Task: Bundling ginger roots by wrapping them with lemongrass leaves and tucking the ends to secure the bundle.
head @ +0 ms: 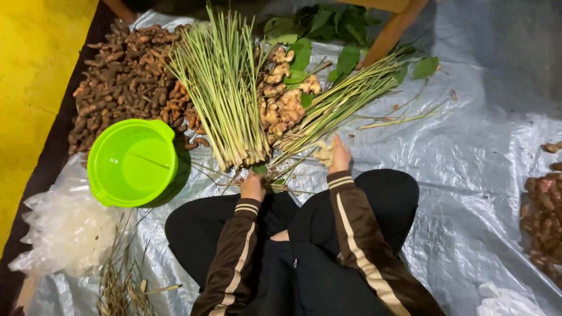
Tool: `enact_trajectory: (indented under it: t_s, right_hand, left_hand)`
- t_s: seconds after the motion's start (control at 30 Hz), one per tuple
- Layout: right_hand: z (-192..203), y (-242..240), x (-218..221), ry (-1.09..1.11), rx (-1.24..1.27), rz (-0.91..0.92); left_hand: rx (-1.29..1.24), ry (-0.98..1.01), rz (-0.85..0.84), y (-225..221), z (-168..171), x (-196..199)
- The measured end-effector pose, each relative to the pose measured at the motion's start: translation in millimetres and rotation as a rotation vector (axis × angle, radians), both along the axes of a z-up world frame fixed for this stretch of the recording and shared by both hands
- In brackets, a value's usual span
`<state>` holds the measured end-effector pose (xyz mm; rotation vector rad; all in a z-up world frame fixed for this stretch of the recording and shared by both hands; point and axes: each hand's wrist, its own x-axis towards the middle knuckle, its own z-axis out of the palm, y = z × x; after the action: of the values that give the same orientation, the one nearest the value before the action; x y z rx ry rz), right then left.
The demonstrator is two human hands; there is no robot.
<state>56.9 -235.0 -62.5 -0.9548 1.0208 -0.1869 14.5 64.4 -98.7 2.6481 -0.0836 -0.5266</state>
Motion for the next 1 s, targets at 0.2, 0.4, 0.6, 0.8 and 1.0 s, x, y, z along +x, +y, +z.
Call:
enact_trajectory:
  t_s: [0.2,0.4,0.6,0.8,1.0]
  right_hand:
    - [-2.4,-24.6,39.5,0.036,-0.300,0.049]
    - [-64.8,-23.4,50.0,0.175,-0.771,0.728]
    - [-4.7,16.4,53.2,0.254,-0.990,1.256]
    - [-61.8,4.3,70.9,0.465,-1.341,1.374]
    - [11.2,25.4,83.6,0.333,-1.357,1.401]
  left_hand:
    - [0.042,0.031,-0.024,-13.3,-22.0,9.1]
    - [0.045,-0.092,-0.245,-48.0,-30.0,6.4]
    - [0.105,-0.095,-0.349,-56.0,-94.5,-12.9]
    - [0.045,-0.048,-0.298,-47.9,-54.9,-9.8]
    - [-0.001,-0.015,-0.266,-47.8,-30.9,-12.8]
